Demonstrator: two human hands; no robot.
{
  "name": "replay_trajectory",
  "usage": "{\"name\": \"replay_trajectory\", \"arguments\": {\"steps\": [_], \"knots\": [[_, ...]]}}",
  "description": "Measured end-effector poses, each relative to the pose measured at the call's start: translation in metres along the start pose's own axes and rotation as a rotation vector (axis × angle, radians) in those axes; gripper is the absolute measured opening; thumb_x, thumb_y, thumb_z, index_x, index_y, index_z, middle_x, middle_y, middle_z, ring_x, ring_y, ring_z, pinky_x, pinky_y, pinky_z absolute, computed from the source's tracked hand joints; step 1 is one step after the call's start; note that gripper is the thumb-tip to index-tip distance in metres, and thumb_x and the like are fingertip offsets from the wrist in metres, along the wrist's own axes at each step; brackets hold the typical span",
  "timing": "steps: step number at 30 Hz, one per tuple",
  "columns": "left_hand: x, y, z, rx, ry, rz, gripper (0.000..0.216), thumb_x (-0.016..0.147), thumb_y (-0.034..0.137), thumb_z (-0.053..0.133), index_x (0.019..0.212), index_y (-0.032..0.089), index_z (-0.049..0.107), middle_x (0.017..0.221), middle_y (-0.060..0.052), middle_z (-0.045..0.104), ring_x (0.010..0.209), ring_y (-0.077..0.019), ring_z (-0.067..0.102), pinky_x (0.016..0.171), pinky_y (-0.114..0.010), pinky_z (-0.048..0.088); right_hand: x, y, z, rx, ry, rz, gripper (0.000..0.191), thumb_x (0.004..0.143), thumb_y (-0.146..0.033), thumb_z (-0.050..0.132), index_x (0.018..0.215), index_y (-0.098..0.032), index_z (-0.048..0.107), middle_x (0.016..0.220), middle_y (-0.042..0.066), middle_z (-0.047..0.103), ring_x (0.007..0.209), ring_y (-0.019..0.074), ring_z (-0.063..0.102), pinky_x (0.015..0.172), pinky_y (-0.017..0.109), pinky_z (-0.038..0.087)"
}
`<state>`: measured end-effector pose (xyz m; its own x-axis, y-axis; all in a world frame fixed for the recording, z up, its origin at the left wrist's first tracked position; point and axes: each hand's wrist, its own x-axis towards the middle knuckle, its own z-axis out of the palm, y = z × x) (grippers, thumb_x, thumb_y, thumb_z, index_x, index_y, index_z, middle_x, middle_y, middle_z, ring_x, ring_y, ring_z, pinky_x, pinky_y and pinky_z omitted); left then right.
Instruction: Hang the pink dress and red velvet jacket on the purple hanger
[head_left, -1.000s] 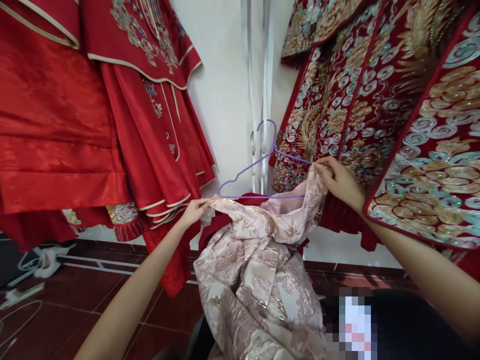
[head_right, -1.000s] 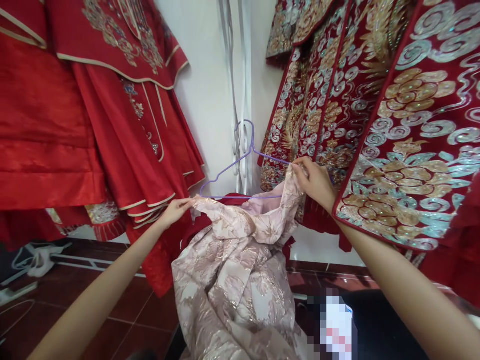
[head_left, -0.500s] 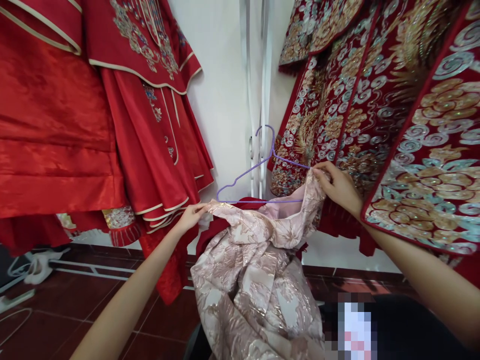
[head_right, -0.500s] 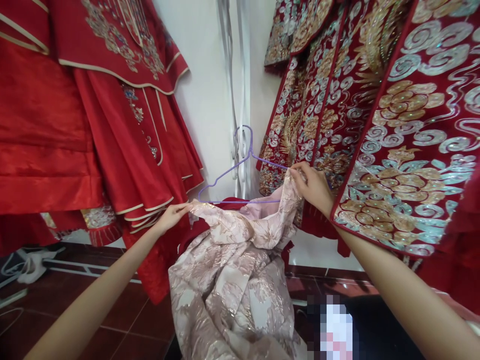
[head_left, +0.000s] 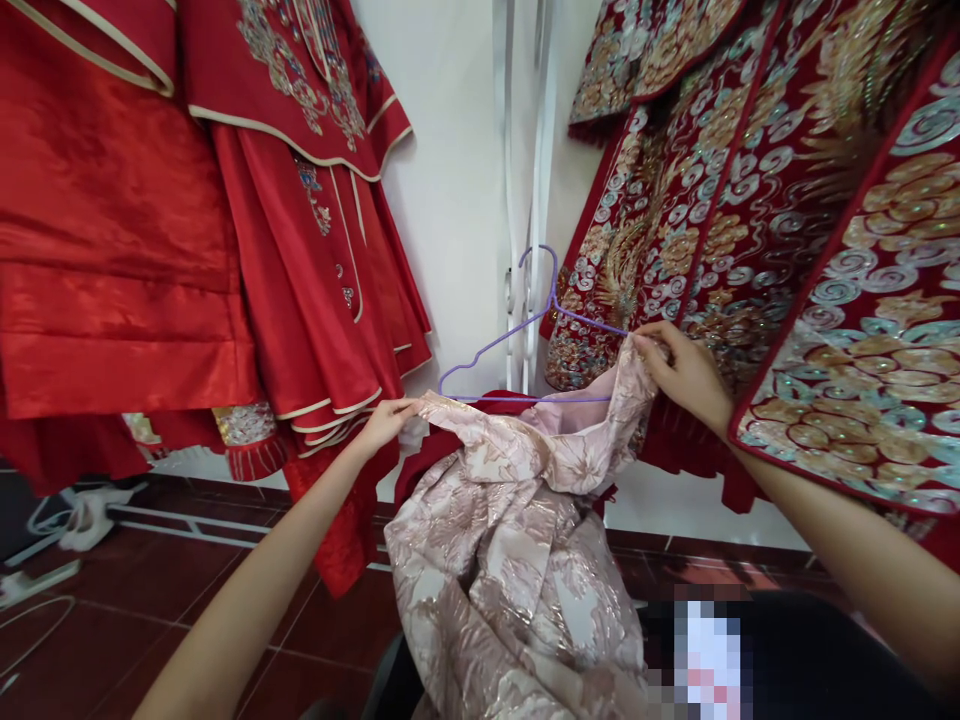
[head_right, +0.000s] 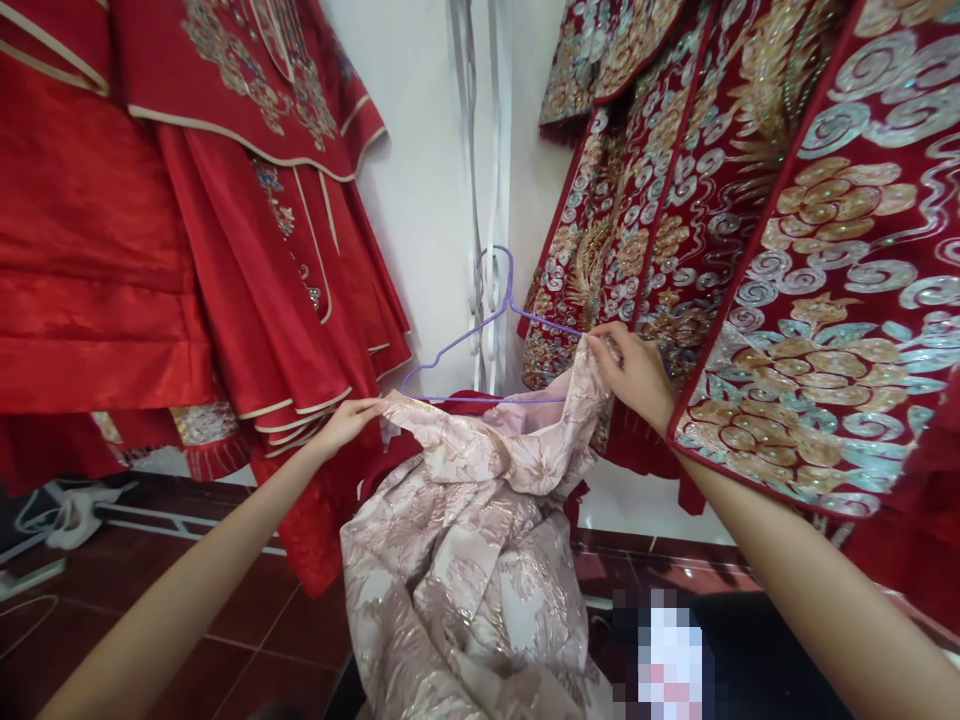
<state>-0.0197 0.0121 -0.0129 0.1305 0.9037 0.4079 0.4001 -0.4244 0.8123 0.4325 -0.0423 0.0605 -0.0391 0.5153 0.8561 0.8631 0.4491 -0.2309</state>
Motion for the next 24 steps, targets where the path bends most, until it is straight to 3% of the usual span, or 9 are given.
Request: {"name": "replay_trajectory", "arguments": {"steps": [6, 9, 13, 17, 20, 22, 24], "knots": [[0.027, 0.028, 0.011, -0.068, -0.006, 0.100, 0.052, 0.070, 0.056, 0.064, 0.101, 0.014, 0.072, 0.109, -0.009, 0.070, 0.102, -0.0263, 0.061, 0.092, -0.035, 0.044, 0.001, -0.005, -0.002, 0.004, -0.048, 0.024, 0.028, 0.091, -0.042, 0.042, 0.102, -0.022, 0.059, 0.089, 0.008, 0.069, 0.074, 0.0230, 0.063, 0.068, 0.033, 0.046], [0.039, 0.049, 0.022, -0.061, -0.028, 0.168, 0.052, 0.071, 0.057, 0.063, 0.098, 0.013, 0.073, 0.104, -0.008, 0.072, 0.100, -0.0259, 0.061, 0.091, -0.034, 0.045, 0.001, -0.008, 0.000, -0.016, -0.040, 0.004, 0.028, 0.092, -0.040, 0.040, 0.102, -0.021, 0.058, 0.089, 0.008, 0.068, 0.078, 0.0240, 0.063, 0.071, 0.035, 0.047], [0.049, 0.071, 0.039, -0.035, -0.012, 0.279, 0.047, 0.078, 0.054, 0.057, 0.095, 0.012, 0.072, 0.098, -0.006, 0.072, 0.096, -0.0241, 0.061, 0.090, -0.033, 0.044, 0.004, -0.012, 0.002, -0.045, -0.130, -0.092, 0.030, 0.094, -0.038, 0.035, 0.105, -0.020, 0.056, 0.095, 0.011, 0.066, 0.088, 0.0258, 0.062, 0.078, 0.039, 0.047], [0.053, 0.071, 0.046, 0.051, -0.090, 0.324, 0.044, 0.081, 0.053, 0.054, 0.089, 0.012, 0.069, 0.086, -0.005, 0.070, 0.083, -0.0196, 0.061, 0.081, -0.029, 0.047, 0.003, -0.018, -0.004, -0.077, -0.130, -0.101, 0.031, 0.092, -0.039, 0.039, 0.112, -0.022, 0.055, 0.104, 0.010, 0.066, 0.098, 0.0283, 0.061, 0.088, 0.045, 0.046], [0.048, 0.054, 0.044, -0.012, -0.094, 0.275, 0.044, 0.078, 0.052, 0.058, 0.095, 0.012, 0.065, 0.091, -0.007, 0.069, 0.083, -0.0181, 0.062, 0.080, -0.029, 0.048, -0.026, -0.015, -0.011, -0.043, 0.079, -0.062, 0.037, 0.091, -0.038, 0.041, 0.121, -0.021, 0.051, 0.122, 0.013, 0.059, 0.115, 0.0293, 0.053, 0.101, 0.045, 0.040], [0.040, 0.040, 0.040, -0.066, -0.075, 0.190, 0.049, 0.075, 0.056, 0.060, 0.096, 0.012, 0.064, 0.093, -0.009, 0.069, 0.083, -0.0188, 0.063, 0.078, -0.030, 0.049, -0.065, -0.005, -0.009, -0.024, 0.259, 0.099, 0.037, 0.091, -0.038, 0.038, 0.123, -0.022, 0.049, 0.126, 0.016, 0.056, 0.118, 0.0300, 0.052, 0.104, 0.045, 0.038], [0.033, 0.027, 0.035, -0.083, -0.068, 0.100, 0.055, 0.072, 0.062, 0.059, 0.093, 0.011, 0.064, 0.091, -0.010, 0.069, 0.081, -0.0199, 0.064, 0.077, -0.032, 0.050, -0.111, 0.012, 0.002, -0.071, 0.187, 0.350, 0.034, 0.090, -0.042, 0.036, 0.115, -0.026, 0.053, 0.115, 0.017, 0.062, 0.113, 0.0354, 0.056, 0.101, 0.052, 0.039]]}}
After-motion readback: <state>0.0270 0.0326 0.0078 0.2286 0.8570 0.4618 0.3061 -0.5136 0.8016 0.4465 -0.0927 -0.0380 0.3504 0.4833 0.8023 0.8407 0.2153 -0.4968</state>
